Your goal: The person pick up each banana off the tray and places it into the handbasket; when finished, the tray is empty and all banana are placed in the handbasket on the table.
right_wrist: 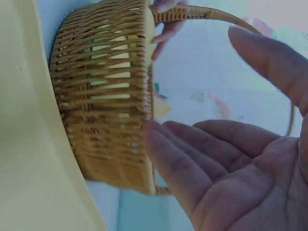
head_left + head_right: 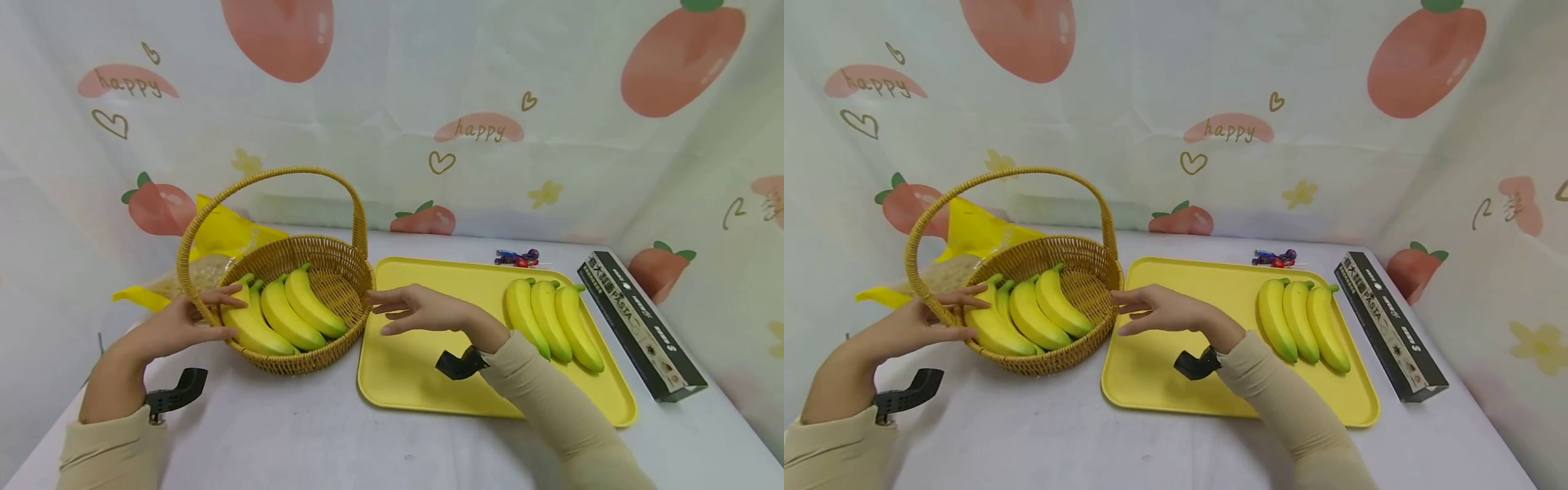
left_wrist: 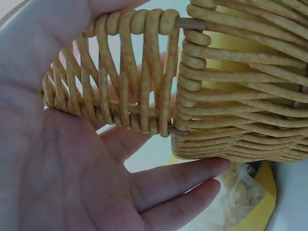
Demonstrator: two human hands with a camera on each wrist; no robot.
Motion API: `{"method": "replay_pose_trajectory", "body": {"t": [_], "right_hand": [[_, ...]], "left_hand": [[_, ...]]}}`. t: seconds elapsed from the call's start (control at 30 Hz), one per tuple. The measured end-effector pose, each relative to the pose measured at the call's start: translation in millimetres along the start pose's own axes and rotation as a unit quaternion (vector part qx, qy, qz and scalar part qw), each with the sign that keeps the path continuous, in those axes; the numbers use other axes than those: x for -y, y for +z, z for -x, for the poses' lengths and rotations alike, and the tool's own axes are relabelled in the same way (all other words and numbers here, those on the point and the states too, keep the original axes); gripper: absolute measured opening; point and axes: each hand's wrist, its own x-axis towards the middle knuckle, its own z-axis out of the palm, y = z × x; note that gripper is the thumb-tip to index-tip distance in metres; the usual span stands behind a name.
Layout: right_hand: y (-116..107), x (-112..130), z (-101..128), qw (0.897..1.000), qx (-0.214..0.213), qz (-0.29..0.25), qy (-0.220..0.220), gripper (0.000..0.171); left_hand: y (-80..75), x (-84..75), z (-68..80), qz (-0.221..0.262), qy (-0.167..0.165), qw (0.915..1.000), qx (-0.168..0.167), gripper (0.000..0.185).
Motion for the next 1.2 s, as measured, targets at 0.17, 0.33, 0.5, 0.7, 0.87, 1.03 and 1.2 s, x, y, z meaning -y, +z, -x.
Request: {"method": "replay_pose_trajectory", "body": {"t": [0.17, 0.33, 0.5, 0.7, 0.87, 1.03, 1.2], "right_hand": [[-2.2, -8.1, 23.7, 0.999, -0.041, -0.025, -0.003, 0.069], [-3.4, -16.4, 44.1, 0.998, -0.062, -0.025, 0.008, 0.07], [-4.3, -24.0, 67.3, 0.994, -0.095, -0.049, 0.007, 0.069], [-6.0, -42.3, 94.7, 0.986, -0.146, -0.078, 0.016, 0.067], [-5.1, -54.4, 114.1, 0.972, -0.22, -0.072, 0.035, 0.065], [-6.5, -65.8, 127.1, 0.95, -0.302, -0.067, 0.033, 0.064], [-12.6, -79.0, 135.7, 0.93, -0.36, -0.059, 0.04, 0.064]], "left_hand": [[0.2, 2.6, -1.4, 0.007, 0.002, 1.0, 0.002, 0.038], [0.2, 2.9, -1.2, 0.012, 0.002, 0.9999, 0.005, 0.037], [1.0, 2.1, -1.0, 0.016, -0.001, 0.9999, 0.006, 0.037], [0.0, 0.9, -0.6, 0.022, -0.01, 0.9996, 0.012, 0.038], [-1.0, 1.1, -0.2, 0.024, -0.015, 0.9995, 0.016, 0.038], [-0.9, 1.1, -0.3, 0.023, -0.016, 0.9995, 0.015, 0.038], [0.4, 1.2, -0.9, 0.026, -0.011, 0.9995, 0.013, 0.039]]}}
